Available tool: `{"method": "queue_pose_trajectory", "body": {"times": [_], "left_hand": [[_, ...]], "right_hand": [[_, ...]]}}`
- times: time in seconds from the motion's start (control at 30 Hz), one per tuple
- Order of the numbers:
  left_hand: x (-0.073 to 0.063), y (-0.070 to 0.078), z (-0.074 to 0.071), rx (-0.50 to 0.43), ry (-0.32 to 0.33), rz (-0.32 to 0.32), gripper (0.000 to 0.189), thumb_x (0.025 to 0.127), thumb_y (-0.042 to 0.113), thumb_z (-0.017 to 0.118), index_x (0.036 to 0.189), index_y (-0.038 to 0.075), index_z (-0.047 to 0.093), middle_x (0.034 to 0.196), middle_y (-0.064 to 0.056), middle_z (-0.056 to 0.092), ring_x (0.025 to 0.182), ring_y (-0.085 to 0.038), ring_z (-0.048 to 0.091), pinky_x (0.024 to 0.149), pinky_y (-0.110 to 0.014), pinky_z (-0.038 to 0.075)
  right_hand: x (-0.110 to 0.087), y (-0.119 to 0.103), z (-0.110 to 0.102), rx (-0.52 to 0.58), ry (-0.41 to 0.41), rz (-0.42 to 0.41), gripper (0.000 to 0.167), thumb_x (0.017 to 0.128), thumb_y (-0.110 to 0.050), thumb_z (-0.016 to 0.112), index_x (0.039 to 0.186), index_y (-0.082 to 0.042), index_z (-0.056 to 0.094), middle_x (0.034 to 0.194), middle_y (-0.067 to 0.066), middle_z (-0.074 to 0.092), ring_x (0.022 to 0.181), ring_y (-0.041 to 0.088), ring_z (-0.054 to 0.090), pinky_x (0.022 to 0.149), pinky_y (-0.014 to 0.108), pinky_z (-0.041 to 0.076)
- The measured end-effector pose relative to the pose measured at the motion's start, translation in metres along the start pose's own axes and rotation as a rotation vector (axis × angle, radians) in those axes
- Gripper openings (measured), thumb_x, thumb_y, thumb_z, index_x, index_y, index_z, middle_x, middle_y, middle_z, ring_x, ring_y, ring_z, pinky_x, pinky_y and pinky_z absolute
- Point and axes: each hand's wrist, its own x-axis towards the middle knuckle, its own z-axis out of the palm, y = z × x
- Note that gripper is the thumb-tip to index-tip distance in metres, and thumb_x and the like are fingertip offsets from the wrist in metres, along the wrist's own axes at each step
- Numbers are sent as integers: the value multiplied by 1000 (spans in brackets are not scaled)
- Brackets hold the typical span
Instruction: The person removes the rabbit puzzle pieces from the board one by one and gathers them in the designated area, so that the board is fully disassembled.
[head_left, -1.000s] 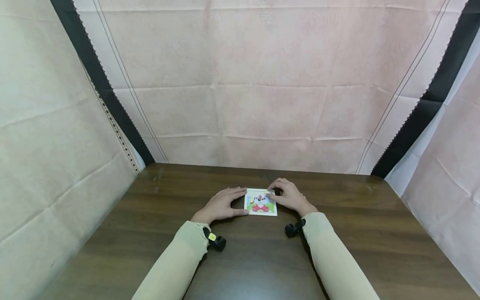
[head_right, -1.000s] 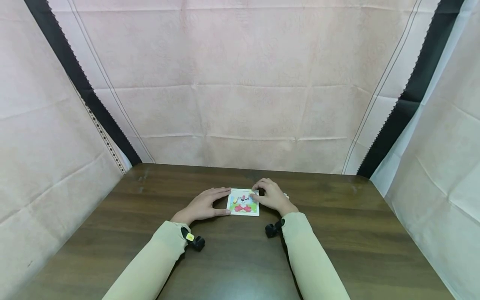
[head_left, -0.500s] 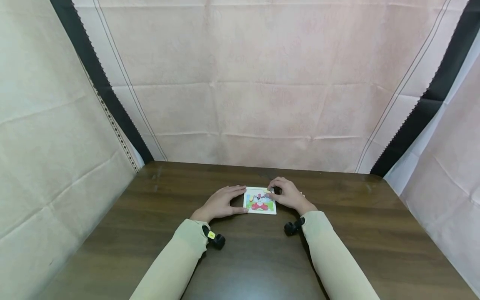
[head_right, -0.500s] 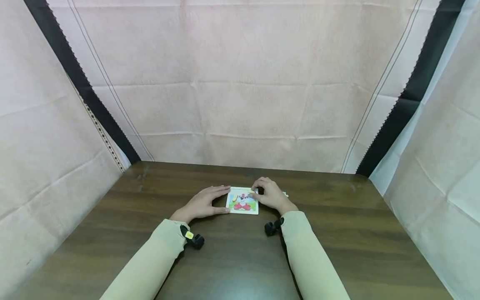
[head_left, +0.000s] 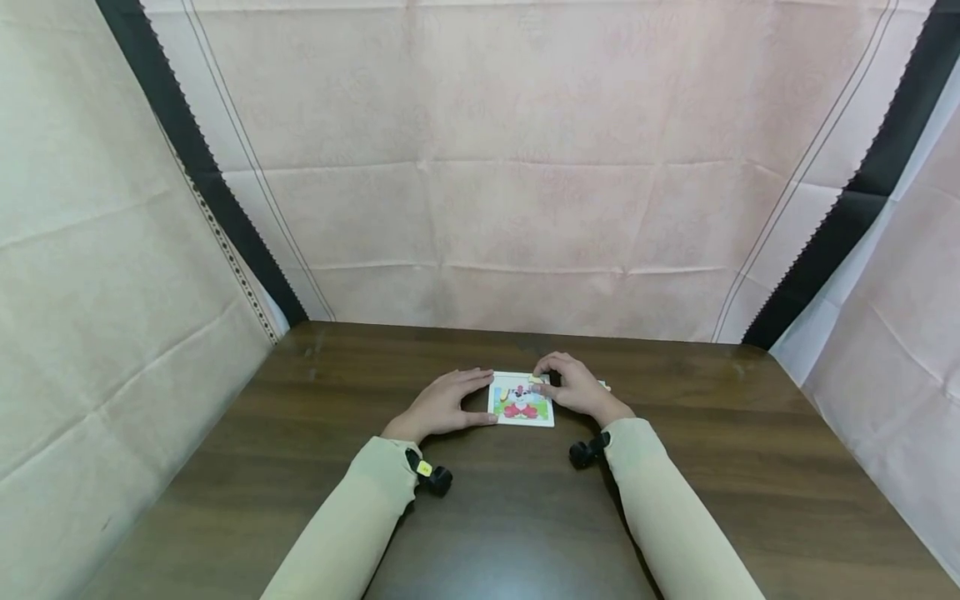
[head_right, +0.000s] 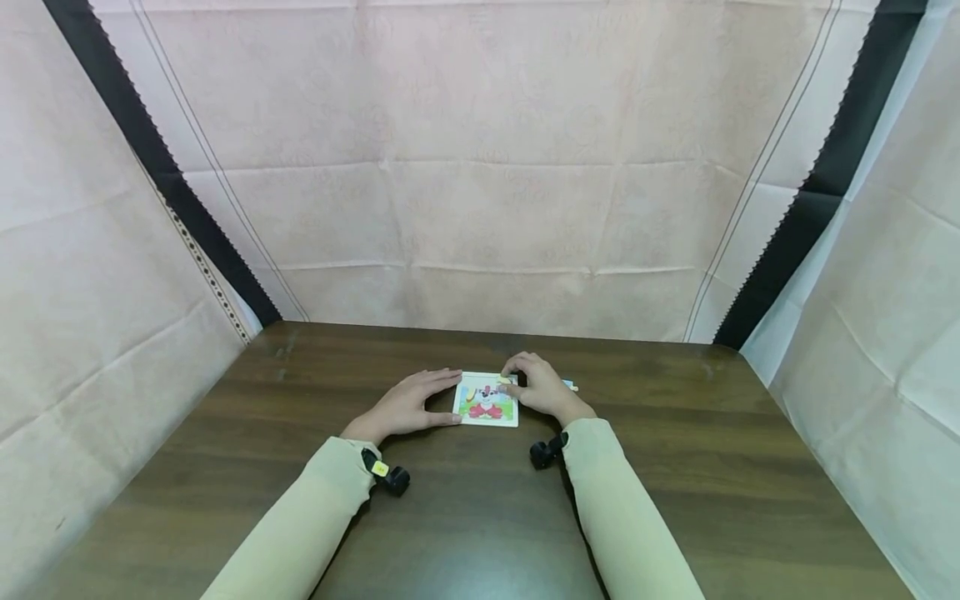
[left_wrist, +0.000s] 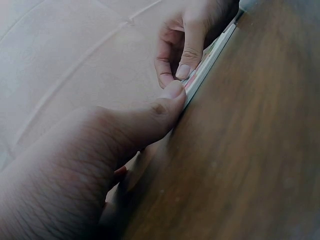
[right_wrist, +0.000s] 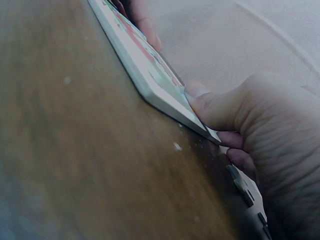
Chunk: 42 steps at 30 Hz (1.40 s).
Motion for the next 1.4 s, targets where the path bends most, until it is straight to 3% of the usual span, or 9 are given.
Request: {"method": "queue_pose_trajectory", "body": {"times": [0.37,0.63,1.07,1.4], "left_hand": [[-3,-2,3,1,-8,4,88,87,74,59,156,24,40,161,3,36,149,-18,28,122,-42,17],[-2,-2,3,13,-3,1,88,86,76,57,156,25,40,161,4,36,149,-17,28,122,-42,17],[-3,-1,3,19,-9,0,89,86,76,57,156,24,40,161,4,35,149,-16,28,122,-42,17],[0,-2,2,25,4,4,89,86,76,57,156,24,40,161,4,35,149,-17,28,122,-42,18]], "right_hand": [[-2,-1,5,6,-14,53,21,93,-22,75,111,-15,67,116,2,63,110,22,57,96,46,48],[-2,-2,0,-10,-9,-6,24,93,-18,75,116,-15,68,113,0,64,105,20,58,93,46,50],[-6,-3,1,21,-11,13,16,94,-17,73,110,-16,68,96,-5,65,84,13,58,76,33,52],[-5,-5,-1,66,34,18,12,96,-17,71,109,-16,71,96,-3,67,83,14,60,74,34,52]]}}
